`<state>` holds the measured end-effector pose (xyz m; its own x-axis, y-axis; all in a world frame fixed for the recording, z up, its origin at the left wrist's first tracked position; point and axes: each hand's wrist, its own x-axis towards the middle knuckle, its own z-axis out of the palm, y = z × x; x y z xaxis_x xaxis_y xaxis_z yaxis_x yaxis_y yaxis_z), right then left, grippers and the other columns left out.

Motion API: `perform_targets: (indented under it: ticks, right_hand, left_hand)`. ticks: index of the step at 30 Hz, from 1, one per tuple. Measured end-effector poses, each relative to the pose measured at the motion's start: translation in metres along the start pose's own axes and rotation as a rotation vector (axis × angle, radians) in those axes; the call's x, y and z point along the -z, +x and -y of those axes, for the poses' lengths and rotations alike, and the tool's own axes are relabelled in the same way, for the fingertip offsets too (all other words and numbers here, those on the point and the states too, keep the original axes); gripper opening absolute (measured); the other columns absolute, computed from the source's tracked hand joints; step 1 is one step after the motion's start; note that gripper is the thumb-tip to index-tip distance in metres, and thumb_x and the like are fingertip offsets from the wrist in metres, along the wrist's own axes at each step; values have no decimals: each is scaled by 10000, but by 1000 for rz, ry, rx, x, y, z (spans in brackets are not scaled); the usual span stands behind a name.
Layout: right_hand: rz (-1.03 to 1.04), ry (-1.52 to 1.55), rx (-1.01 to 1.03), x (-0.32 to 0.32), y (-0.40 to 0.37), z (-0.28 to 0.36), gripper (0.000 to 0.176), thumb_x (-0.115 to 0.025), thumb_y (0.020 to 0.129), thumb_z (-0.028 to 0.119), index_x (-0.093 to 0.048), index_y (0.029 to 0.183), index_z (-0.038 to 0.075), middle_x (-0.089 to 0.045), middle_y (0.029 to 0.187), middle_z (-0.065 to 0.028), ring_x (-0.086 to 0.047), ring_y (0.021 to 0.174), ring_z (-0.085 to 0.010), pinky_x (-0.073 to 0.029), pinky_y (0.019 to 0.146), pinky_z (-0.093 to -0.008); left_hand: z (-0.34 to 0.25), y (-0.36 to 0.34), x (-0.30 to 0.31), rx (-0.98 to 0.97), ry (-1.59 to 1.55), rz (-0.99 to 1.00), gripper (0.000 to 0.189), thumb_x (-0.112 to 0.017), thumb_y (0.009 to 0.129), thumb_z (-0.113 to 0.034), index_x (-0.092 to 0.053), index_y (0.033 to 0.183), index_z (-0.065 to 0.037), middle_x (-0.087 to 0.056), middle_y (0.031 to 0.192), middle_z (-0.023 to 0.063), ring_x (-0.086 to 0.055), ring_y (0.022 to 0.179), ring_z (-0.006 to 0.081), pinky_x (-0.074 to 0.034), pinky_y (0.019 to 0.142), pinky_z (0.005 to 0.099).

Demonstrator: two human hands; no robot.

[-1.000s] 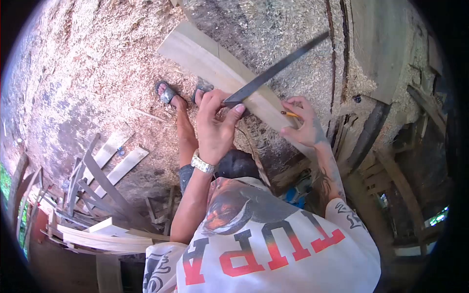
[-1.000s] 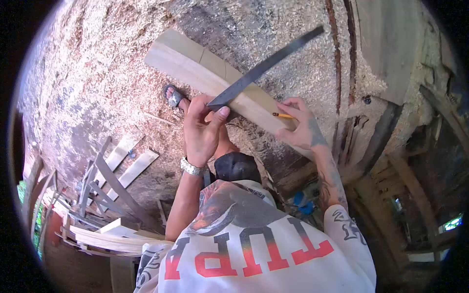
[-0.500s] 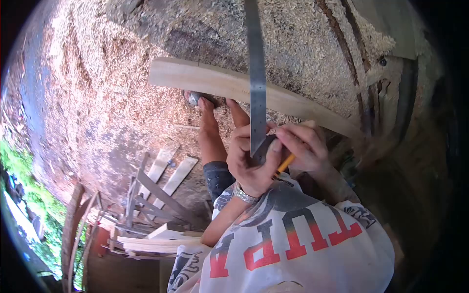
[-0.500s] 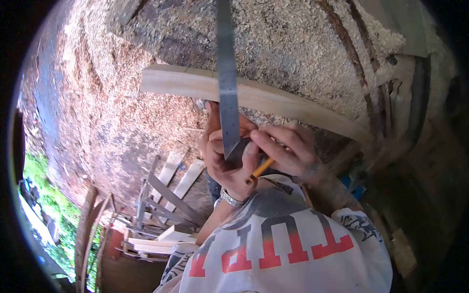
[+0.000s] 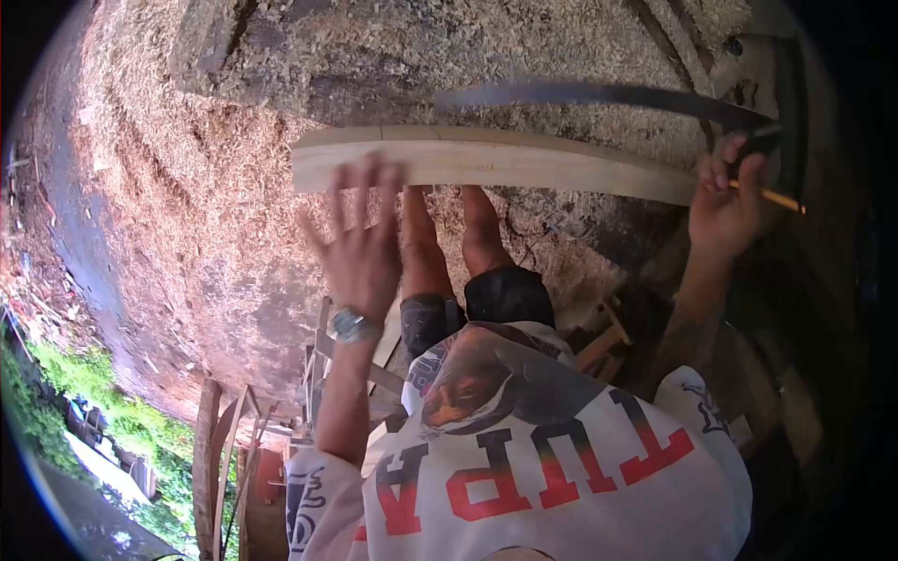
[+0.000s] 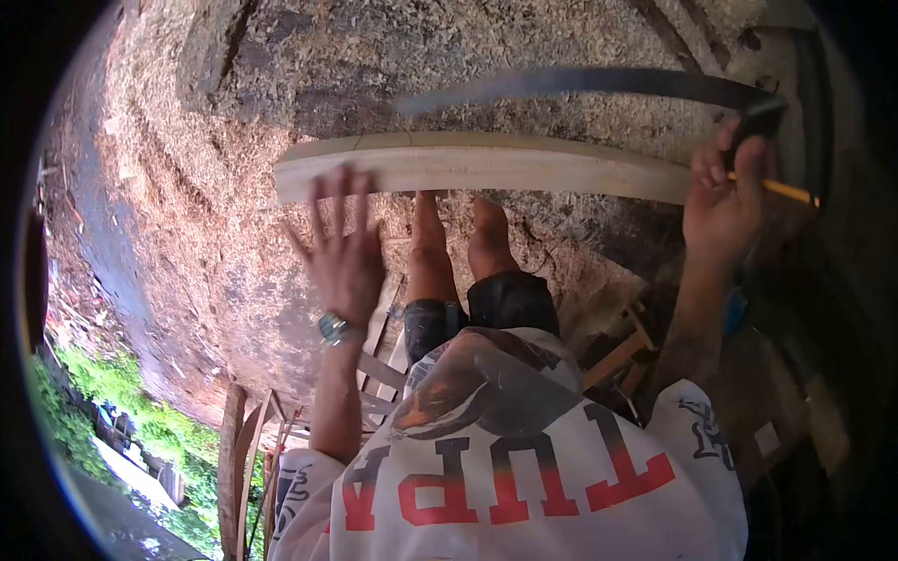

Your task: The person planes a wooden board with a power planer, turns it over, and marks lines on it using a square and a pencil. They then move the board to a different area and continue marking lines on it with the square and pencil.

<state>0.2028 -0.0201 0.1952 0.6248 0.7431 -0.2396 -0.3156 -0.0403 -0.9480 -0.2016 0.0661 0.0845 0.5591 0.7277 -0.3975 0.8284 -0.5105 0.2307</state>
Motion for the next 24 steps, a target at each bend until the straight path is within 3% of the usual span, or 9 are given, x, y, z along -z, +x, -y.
perform_targets:
  ticks: [1, 2, 4, 6, 8, 11, 14, 18, 24]
  right_hand:
    - [25, 3, -63, 6, 4, -1, 247, -622, 1059, 214, -613, 1225, 30, -635, 1073, -71, -472, 738, -86, -391, 660, -250]
    - [-1, -74, -99, 8, 6, -13, 233, -622, 1056, 209, -623, 1206, 31, -643, 1044, -64, -492, 741, -95, -405, 666, -256]
    - [-13, -243, -205, 0, 3, -45, 205, -628, 1046, 207, -649, 1155, 35, -654, 978, -44, -547, 758, -115, -438, 681, -271]
    - [80, -431, -344, -40, 3, -75, 187, -645, 1029, 218, -685, 1076, 42, -660, 892, -13, -631, 796, -142, -483, 699, -295]
    - [379, -724, -329, -54, 13, -108, 218, -686, 1007, 263, -707, 1036, 48, -686, 878, -36, -694, 838, -161, -535, 728, -334]
    - [487, -1021, -177, -85, 19, -125, 180, -686, 982, 216, -714, 1051, 52, -678, 856, -75, -711, 859, -175, -552, 759, -340]
    - [619, -980, 85, -81, 22, -135, 174, -655, 953, 156, -717, 1069, 42, -680, 841, -109, -699, 830, -197, -547, 767, -348]
    - [557, -686, -409, -61, 27, -136, 247, -661, 900, 78, -707, 1129, 0, -747, 988, -95, -687, 895, -138, -541, 770, -337]
    - [663, -451, -702, -66, 47, -117, 281, -633, 949, 119, -710, 1169, -39, -737, 1001, -64, -647, 950, -107, -521, 819, -306]
  left_hand:
    - [21, -8, 6, 90, 198, 89, 765, -620, 986, -195, -262, 1659, -252, -156, 1752, 22, -57, 1622, 266, 41, 1246, 685]
    - [46, -19, -4, 152, 110, -102, 748, -600, 1000, -178, -249, 1660, -188, -173, 1745, 50, -70, 1618, 300, 19, 1260, 655]
    - [72, -25, 4, 351, -13, -285, 633, -576, 1034, -196, -353, 1621, -119, -371, 1664, 142, -308, 1553, 365, -167, 1277, 593]
    - [55, -9, 40, 307, -267, -445, 540, -575, 1046, -199, -452, 1557, -72, -459, 1582, 198, -435, 1476, 364, -352, 1216, 564]
    - [16, 3, 51, 76, -314, -482, 468, -629, 925, 4, -587, 1391, 3, -534, 1480, 247, -518, 1381, 417, -478, 1099, 513]
    - [-69, 29, 64, -190, -743, -316, 533, -697, 778, -15, -646, 1308, -20, -589, 1372, 222, -568, 1299, 410, -460, 1070, 525]
    - [-125, 73, 28, -284, -804, -397, 573, -632, 814, -51, -587, 1384, -8, -530, 1446, 223, -523, 1361, 406, -394, 1163, 529]
    - [-152, 97, 3, -198, -922, -498, 578, -595, 859, -36, -531, 1431, 12, -469, 1525, 236, -453, 1432, 416, -368, 1189, 545]
    - [-156, 103, -16, -131, -796, -647, 580, -577, 912, -78, -476, 1477, 12, -437, 1570, 237, -399, 1478, 411, -324, 1208, 564]
